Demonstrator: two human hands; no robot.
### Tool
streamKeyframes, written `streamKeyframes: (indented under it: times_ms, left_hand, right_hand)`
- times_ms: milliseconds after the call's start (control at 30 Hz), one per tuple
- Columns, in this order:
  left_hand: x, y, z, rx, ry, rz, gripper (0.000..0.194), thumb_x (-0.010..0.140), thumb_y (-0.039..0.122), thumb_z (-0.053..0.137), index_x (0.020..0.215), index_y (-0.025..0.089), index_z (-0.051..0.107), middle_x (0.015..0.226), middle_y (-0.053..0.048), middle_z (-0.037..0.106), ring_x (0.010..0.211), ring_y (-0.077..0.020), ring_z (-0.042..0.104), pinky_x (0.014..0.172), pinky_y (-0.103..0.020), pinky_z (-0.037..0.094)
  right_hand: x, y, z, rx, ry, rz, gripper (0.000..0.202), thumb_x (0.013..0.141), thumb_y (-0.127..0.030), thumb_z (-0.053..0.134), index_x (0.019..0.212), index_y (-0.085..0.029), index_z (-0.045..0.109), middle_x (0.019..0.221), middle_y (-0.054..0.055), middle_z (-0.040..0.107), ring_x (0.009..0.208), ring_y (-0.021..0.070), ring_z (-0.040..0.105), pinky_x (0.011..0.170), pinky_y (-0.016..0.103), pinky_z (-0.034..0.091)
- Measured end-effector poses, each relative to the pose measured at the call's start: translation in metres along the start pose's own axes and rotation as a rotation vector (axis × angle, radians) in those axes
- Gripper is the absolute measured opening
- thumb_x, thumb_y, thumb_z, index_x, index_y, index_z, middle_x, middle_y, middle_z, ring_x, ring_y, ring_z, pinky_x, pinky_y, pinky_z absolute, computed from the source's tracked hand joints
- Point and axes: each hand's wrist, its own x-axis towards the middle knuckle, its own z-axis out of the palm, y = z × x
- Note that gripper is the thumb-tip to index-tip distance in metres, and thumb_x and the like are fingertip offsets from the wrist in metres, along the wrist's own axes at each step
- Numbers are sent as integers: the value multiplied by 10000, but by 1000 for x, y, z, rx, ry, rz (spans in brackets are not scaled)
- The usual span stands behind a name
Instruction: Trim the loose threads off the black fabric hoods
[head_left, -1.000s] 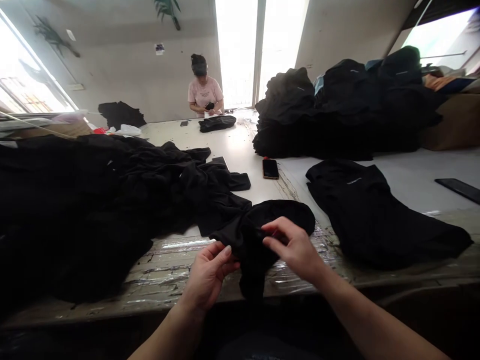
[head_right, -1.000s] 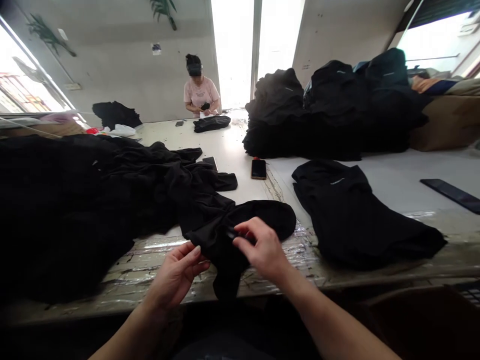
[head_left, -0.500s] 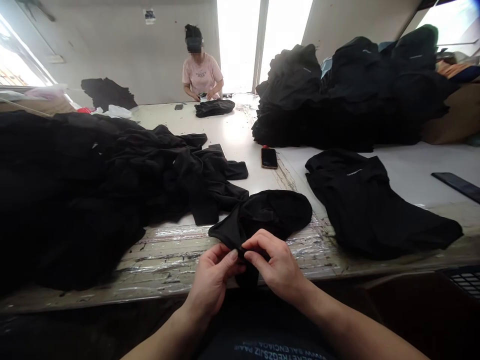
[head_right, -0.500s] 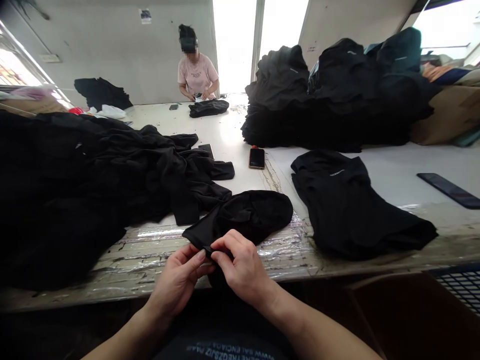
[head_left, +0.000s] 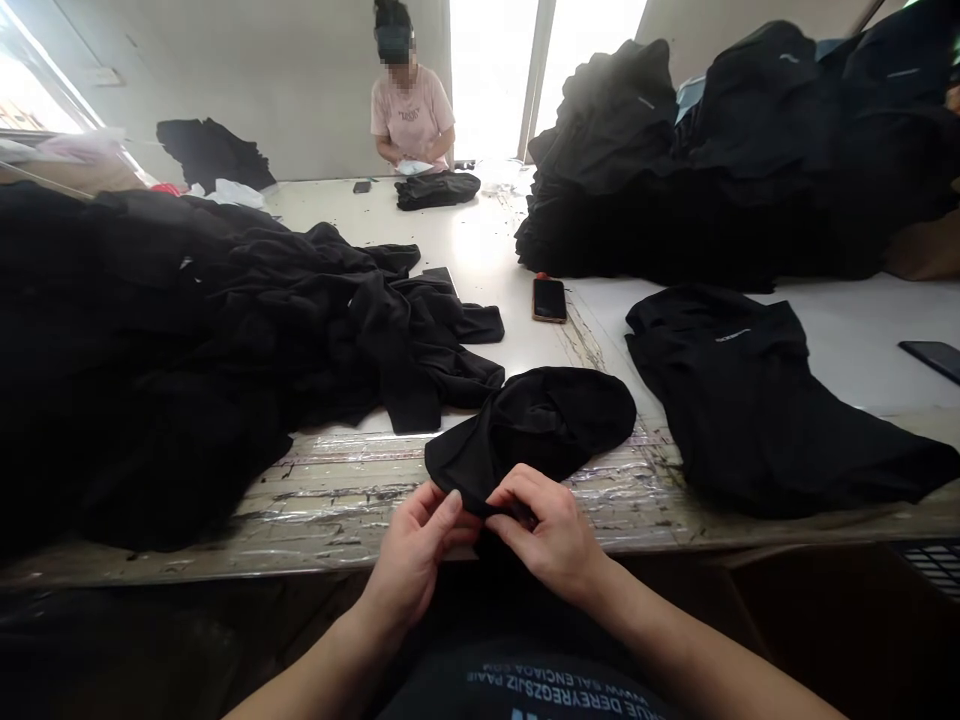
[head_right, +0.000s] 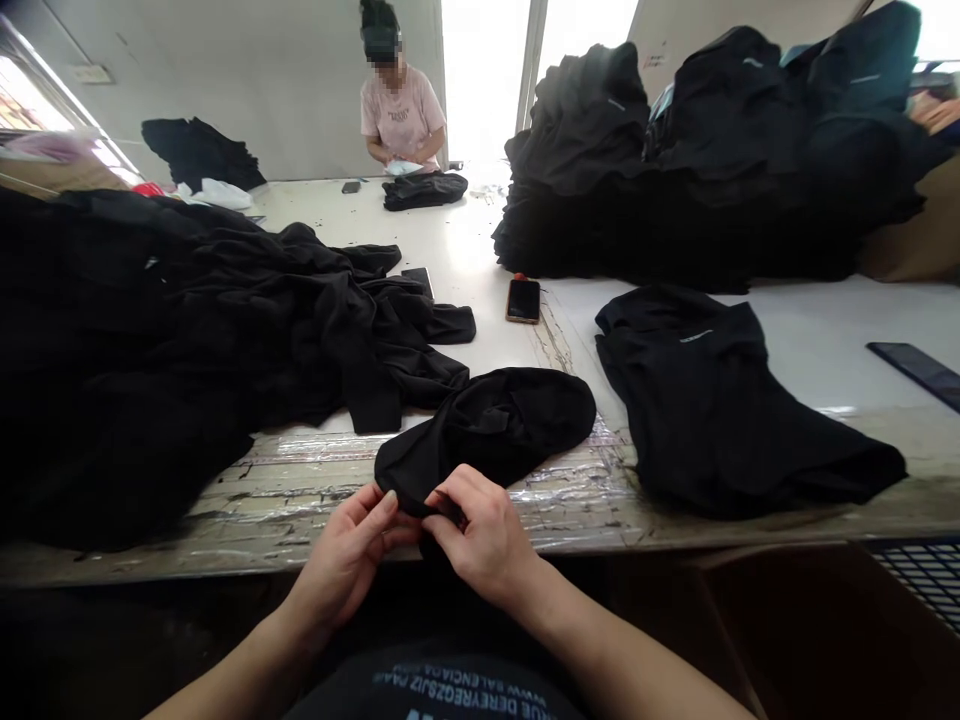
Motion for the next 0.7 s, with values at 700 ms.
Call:
streamKeyframes:
  times_ms: [700]
  left_hand:
    - [5, -14, 8, 67, 20, 68, 139, 739, 259, 721, 828, 153, 713, 723, -27, 646, 691, -142, 578, 709, -262, 478]
  right_hand:
    - [2, -16, -19, -10, -52, 149, 61, 759, -162, 631, 806, -199, 644, 791, 11, 626, 739, 154, 584, 607, 250, 444]
